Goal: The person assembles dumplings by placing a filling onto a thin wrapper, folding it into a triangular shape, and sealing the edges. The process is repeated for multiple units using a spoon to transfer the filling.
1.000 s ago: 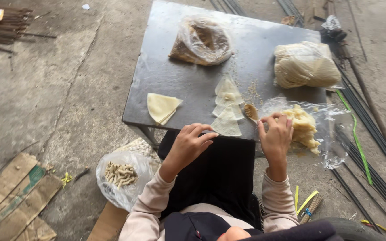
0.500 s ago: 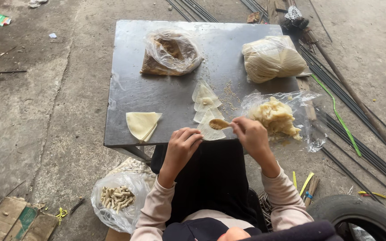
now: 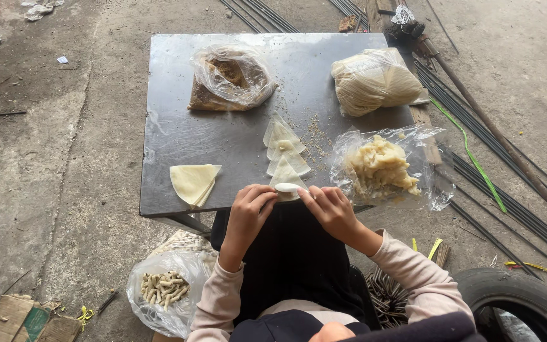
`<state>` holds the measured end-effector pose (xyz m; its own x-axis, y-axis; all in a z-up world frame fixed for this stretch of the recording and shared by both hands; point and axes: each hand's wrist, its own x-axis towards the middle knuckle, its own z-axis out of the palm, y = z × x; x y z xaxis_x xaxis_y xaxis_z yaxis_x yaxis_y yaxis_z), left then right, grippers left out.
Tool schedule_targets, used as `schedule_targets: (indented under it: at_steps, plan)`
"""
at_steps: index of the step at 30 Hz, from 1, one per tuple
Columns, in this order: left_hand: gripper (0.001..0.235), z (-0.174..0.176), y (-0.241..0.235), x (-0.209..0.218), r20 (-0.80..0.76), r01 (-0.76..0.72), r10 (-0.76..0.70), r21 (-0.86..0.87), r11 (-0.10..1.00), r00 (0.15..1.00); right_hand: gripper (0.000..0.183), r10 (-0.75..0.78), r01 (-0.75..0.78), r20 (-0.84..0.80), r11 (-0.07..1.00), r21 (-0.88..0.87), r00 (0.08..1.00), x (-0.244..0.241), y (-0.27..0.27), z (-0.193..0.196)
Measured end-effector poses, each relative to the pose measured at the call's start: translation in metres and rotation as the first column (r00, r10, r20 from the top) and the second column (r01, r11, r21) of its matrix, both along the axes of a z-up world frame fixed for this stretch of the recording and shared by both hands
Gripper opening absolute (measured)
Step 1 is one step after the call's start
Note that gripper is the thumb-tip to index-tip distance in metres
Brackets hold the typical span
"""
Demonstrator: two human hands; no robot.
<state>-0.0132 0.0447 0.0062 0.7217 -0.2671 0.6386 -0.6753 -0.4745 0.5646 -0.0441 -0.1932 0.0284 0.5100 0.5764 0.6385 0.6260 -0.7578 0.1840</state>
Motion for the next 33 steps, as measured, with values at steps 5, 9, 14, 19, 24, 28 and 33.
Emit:
schedule_targets:
  at_steps: [5, 9, 14, 19, 24, 28, 33]
  plan:
    - [0.012, 0.000, -0.001, 0.001, 0.003, 0.002, -0.002, 0.005, 1.000, 1.000, 0.023, -0.088, 0.081, 0.045, 0.987, 0.138, 0.995, 0.022, -0.004, -0.011]
    - [0.011, 0.000, 0.000, 0.002, -0.022, 0.013, -0.013, -0.005, 1.000, 1.000, 0.008, -0.132, 0.157, -0.096, 0.924, 0.348, 0.987, 0.076, -0.017, 0.017]
    - [0.015, 0.001, 0.001, 0.000, -0.040, 0.010, -0.010, -0.006, 1.000, 0.999, 0.008, -0.182, 0.161, 0.063, 0.955, 0.247, 0.981, 0.181, 0.010, 0.058]
    - [0.020, 0.000, 0.006, -0.002, -0.113, 0.022, -0.029, -0.067, 0.998, 0.993, 0.009, -0.204, 0.202, 0.020, 0.976, 0.087, 0.979, 0.269, 0.081, 0.048]
    - [0.023, -0.001, 0.011, 0.002, -0.151, 0.016, -0.027, -0.073, 0.997, 0.988, 0.012, -0.157, 0.196, -0.363, 0.978, 0.071, 0.918, 0.305, 0.113, 0.019]
    - [0.022, -0.003, 0.013, 0.005, -0.172, 0.015, -0.028, -0.077, 0.997, 0.985, 0.015, -0.148, 0.207, -0.459, 0.975, 0.082, 0.876, 0.315, 0.120, 0.007]
    - [0.023, -0.006, 0.014, 0.006, -0.200, 0.008, -0.025, -0.085, 0.996, 0.980, 0.021, -0.215, 0.387, -0.584, 0.903, 0.186, 0.782, 0.319, 0.099, 0.014]
